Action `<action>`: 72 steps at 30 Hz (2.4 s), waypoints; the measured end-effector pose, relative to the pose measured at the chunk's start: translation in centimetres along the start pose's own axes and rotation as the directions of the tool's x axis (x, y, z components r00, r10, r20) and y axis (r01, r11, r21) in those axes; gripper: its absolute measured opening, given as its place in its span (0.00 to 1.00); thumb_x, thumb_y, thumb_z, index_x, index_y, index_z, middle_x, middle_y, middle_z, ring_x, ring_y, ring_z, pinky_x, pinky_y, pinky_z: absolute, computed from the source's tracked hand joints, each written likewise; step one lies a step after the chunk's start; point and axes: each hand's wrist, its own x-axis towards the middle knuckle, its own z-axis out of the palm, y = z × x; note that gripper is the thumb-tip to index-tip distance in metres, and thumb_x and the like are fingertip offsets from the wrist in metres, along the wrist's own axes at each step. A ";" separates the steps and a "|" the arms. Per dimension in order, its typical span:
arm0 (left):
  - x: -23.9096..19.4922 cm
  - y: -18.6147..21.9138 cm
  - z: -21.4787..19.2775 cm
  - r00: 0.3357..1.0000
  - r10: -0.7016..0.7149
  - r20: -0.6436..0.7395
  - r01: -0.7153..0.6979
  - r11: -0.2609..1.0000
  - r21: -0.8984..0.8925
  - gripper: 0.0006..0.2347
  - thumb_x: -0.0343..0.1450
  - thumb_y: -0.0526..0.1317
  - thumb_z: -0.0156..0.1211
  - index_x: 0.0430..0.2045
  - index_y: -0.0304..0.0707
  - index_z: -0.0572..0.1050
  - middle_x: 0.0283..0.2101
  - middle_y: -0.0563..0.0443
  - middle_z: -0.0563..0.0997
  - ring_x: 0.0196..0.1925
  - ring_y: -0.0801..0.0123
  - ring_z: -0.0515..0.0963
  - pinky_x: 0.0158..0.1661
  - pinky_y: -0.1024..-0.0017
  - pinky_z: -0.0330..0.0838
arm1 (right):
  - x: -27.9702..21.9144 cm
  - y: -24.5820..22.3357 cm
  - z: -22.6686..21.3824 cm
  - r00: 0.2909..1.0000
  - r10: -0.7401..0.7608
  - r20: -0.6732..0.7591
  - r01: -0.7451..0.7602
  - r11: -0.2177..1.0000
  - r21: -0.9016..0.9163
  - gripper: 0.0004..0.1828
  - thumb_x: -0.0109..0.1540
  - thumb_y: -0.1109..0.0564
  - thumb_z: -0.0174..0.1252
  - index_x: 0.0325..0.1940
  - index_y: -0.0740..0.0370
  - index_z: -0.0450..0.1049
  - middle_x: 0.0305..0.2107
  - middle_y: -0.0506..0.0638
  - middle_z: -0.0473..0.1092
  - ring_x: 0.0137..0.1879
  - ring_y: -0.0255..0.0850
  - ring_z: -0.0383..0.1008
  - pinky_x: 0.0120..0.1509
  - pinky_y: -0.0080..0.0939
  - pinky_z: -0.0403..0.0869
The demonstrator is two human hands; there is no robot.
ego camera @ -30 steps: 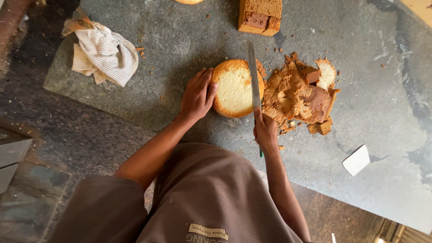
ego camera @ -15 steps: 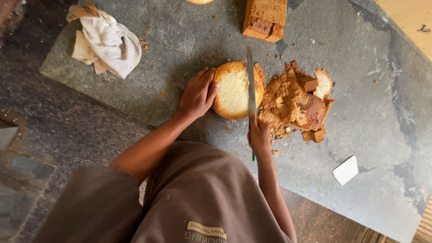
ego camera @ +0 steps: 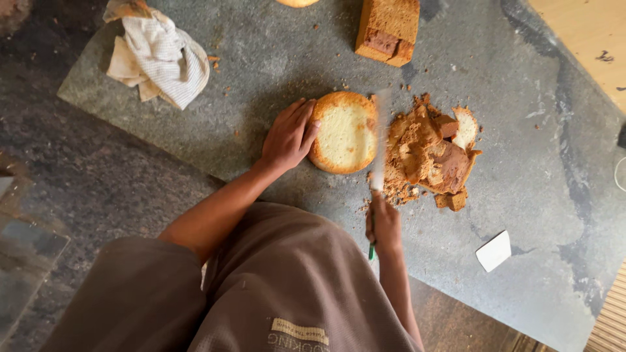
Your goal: The person uses a serrated knife to trim the crusts from round and rectangular cakes on a countertop. They remove the crusts from the sides and top, placing the trimmed pieces aside. The person then walks to a rack of baked goods.
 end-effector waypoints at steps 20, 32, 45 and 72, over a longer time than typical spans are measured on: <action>-0.2 -0.2 0.1 0.999 -0.026 0.039 0.026 1.000 0.002 0.21 0.81 0.46 0.47 0.61 0.22 0.69 0.62 0.33 0.75 0.68 0.47 0.70 0.67 0.55 0.62 | 3.5 -0.4 2.7 0.984 -0.043 -0.175 -0.018 0.944 -0.330 0.32 0.70 0.34 0.47 0.21 0.57 0.64 0.08 0.43 0.58 0.10 0.31 0.53 0.12 0.38 0.54; -0.1 -0.2 0.1 0.999 -0.021 0.024 0.021 1.000 0.012 0.21 0.81 0.46 0.47 0.61 0.23 0.69 0.62 0.33 0.75 0.68 0.47 0.70 0.66 0.55 0.63 | 1.5 -0.3 3.0 0.988 0.015 -0.155 -0.061 0.952 -0.300 0.31 0.70 0.35 0.47 0.20 0.57 0.63 0.09 0.43 0.58 0.09 0.32 0.52 0.11 0.38 0.54; -0.2 0.1 -0.2 1.000 -0.016 0.012 0.016 1.000 0.015 0.21 0.81 0.46 0.47 0.60 0.23 0.69 0.61 0.33 0.76 0.68 0.47 0.71 0.66 0.54 0.63 | 0.2 4.9 0.4 0.993 -0.073 -0.096 0.025 0.903 -0.430 0.34 0.71 0.33 0.46 0.21 0.59 0.70 0.10 0.43 0.62 0.12 0.30 0.56 0.14 0.36 0.57; -0.2 -0.3 -0.2 0.999 -0.021 0.045 0.021 1.000 -0.003 0.22 0.82 0.47 0.46 0.62 0.23 0.68 0.63 0.33 0.75 0.69 0.47 0.69 0.67 0.55 0.62 | 1.6 0.4 5.3 0.994 -0.009 -0.110 -0.023 0.958 -0.286 0.30 0.70 0.36 0.47 0.22 0.58 0.66 0.09 0.44 0.58 0.11 0.33 0.53 0.13 0.38 0.54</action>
